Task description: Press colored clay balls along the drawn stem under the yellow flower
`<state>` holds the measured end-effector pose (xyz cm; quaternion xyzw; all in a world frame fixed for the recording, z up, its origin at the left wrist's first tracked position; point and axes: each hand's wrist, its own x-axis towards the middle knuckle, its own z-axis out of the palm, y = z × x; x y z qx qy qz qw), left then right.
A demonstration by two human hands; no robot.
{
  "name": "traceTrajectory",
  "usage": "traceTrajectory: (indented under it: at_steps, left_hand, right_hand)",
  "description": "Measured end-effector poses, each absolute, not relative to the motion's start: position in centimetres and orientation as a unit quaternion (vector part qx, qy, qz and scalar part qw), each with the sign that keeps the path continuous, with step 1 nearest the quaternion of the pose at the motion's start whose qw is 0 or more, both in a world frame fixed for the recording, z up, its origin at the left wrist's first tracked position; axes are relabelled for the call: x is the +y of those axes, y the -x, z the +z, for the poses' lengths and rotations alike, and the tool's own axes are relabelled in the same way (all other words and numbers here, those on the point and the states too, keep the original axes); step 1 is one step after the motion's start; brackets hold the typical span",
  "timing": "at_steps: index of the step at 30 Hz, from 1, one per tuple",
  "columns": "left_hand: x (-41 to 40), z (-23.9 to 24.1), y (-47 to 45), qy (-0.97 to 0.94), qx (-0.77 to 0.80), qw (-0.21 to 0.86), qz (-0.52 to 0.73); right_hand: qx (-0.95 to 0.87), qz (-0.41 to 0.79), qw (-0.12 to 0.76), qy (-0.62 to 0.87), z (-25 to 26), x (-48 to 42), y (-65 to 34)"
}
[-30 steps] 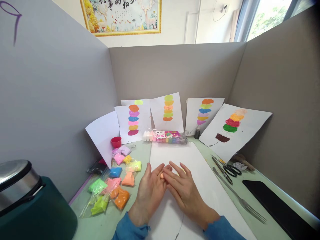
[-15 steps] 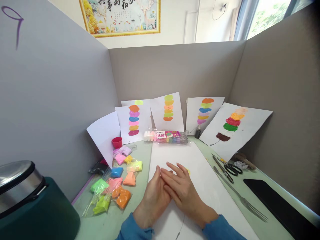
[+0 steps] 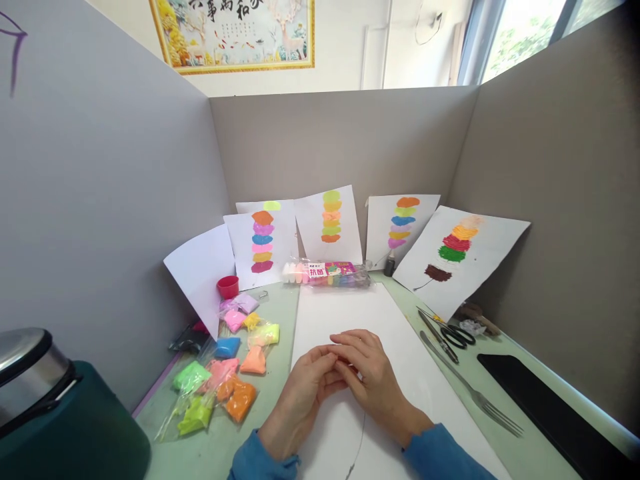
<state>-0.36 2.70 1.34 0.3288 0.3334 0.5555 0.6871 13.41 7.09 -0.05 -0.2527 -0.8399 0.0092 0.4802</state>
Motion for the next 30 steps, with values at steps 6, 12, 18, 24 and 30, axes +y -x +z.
traceTrajectory:
  at_steps: [6,12,18,24,30]
  left_hand:
    - [2.79,1.21,0.68,-0.332,0.400,0.663,0.539]
    - [2.54,1.35,0.89,-0.364,0.384,0.659,0.535]
    - [2.55,1.29,0.85,-0.371,0.380,0.659,0.532]
    - [2.71,1.23,0.87,-0.381,0.419,0.647,0.510]
    - [2.83,1.12,0.93,-0.371,0.422,0.643,0.521]
  right_hand:
    - [-0.825,0.056,0.499,0.258,-0.35,7.19,-13.55]
    - [-0.832,0.078,0.488,0.251,-0.38,7.25,-13.56]
    - [-0.839,0.094,0.484,0.230,-0.19,7.04,-13.45]
    - [-0.827,0.080,0.498,0.250,0.11,6.96,-13.55]
    - [-0.824,0.095,0.506,0.239,0.39,6.68,-13.33]
